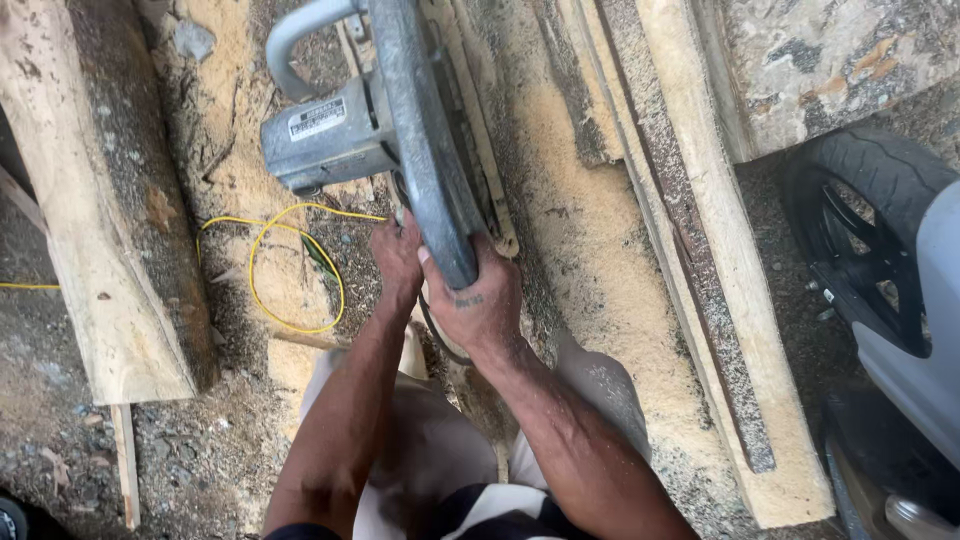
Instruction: The person cuts a large wooden beam using a handheld circular saw, then sits on the ground to inspect and adjust the saw blade by hand.
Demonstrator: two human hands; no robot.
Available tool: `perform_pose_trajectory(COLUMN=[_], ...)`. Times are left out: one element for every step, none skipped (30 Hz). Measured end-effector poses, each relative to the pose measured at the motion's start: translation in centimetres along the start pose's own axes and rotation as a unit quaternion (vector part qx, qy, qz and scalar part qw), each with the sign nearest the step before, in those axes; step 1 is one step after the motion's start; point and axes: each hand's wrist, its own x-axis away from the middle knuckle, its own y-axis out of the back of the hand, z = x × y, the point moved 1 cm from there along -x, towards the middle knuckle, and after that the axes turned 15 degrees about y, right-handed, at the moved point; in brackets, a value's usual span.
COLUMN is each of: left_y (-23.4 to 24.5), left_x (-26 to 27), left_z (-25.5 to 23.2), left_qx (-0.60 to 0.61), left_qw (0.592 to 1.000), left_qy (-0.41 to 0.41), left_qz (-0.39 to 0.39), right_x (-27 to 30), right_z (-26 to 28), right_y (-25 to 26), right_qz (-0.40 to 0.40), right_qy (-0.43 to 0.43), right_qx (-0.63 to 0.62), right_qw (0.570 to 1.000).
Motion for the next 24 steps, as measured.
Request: perform_pose_trajectory(left_y=[-0.6,-0.8,-0.7,-0.7,-0.5,0.2,1.0,1.6,2.1,2.6,3.0,3.2,3.3,3.3,3.3,3.4,3.6,3.4,3.2,3.3,3.6,3.8,4.0,4.2], left_x=[-0.2,0.4,1.1,0.8,0.6,1.1,0.9,1.0,1.2,1.2,1.5,1.2,0.9,1.0,1.2,1.3,1.5,0.9,0.3,0.4,0.5,0.4,0.5,0.2], left_z=[0.5,0.7,0.4,-0.4,-1.5,-2.4,-3.4,-4.3,-5.0,-5.6,-6.0,-6.2,-6.3,-6.3,-6.3,-6.2,-6.2,-6.5,-6.8,-7.0,-7.2,-7.5,-7.9,-8.2], left_qx=[0.012,0.023,0.033,0.081,0.130,0.171,0.183,0.194,0.206,0.224,0.241,0.260,0.258,0.259,0.259,0.254,0.250,0.246,0.255,0.261,0.267,0.278,0.289,0.298], left_qw=[1.000,0.999,0.998,0.993,0.979,0.955,0.959,0.962,0.964,0.954,0.943,0.931,0.935,0.937,0.939,0.941,0.942,0.945,0.939,0.933,0.927,0.927,0.927,0.927], left_qy=[-0.007,-0.006,-0.004,0.077,0.155,0.237,0.210,0.186,0.163,0.191,0.219,0.240,0.227,0.219,0.211,0.212,0.212,0.205,0.215,0.232,0.249,0.237,0.225,0.211], left_qz=[-0.018,-0.040,-0.061,-0.033,-0.002,0.045,0.043,0.041,0.038,0.054,0.070,0.087,0.090,0.086,0.082,0.076,0.071,0.072,0.079,0.083,0.088,0.086,0.085,0.087], right_x=[-0.4,-0.4,-0.3,-0.8,-1.0,-0.7,-0.7,-0.7,-0.6,-0.6,-0.5,-0.6,-0.6,-0.6,-0.6,-0.6,-0.6,-0.9,-1.4,-1.6,-1.6,-1.7,-1.6,-1.7], right_z=[0.3,0.5,0.7,0.8,0.9,1.2,1.1,0.9,0.7,0.5,0.4,0.2,0.0,-0.1,-0.2,-0.1,-0.1,-0.1,-0.2,-0.2,-0.1,0.0,0.2,0.2], right_y=[0.2,0.6,1.0,1.2,1.4,1.5,1.4,1.4,1.4,1.4,1.4,1.3,1.1,1.3,1.4,1.4,1.5,1.5,1.4,1.4,1.4,1.4,1.4,1.3], right_qz=[-0.008,-0.006,-0.004,0.002,0.009,0.014,0.005,-0.001,-0.007,0.004,0.016,0.022,0.023,0.032,0.041,0.044,0.046,0.040,0.035,0.037,0.039,0.034,0.028,0.019], right_qy=[0.025,0.051,0.076,0.086,0.097,0.091,0.104,0.117,0.130,0.121,0.113,0.109,0.103,0.101,0.098,0.104,0.109,0.115,0.123,0.128,0.132,0.143,0.155,0.164], right_qx=[0.001,0.002,0.001,-0.016,-0.034,-0.050,-0.048,-0.045,-0.043,-0.031,-0.019,-0.007,-0.002,0.003,0.007,0.001,-0.005,-0.007,-0.008,-0.011,-0.015,-0.012,-0.010,-0.006], right_qw=[1.000,0.999,0.997,0.996,0.995,0.994,0.993,0.992,0.991,0.992,0.993,0.994,0.994,0.994,0.994,0.994,0.993,0.992,0.992,0.991,0.990,0.989,0.988,0.986])
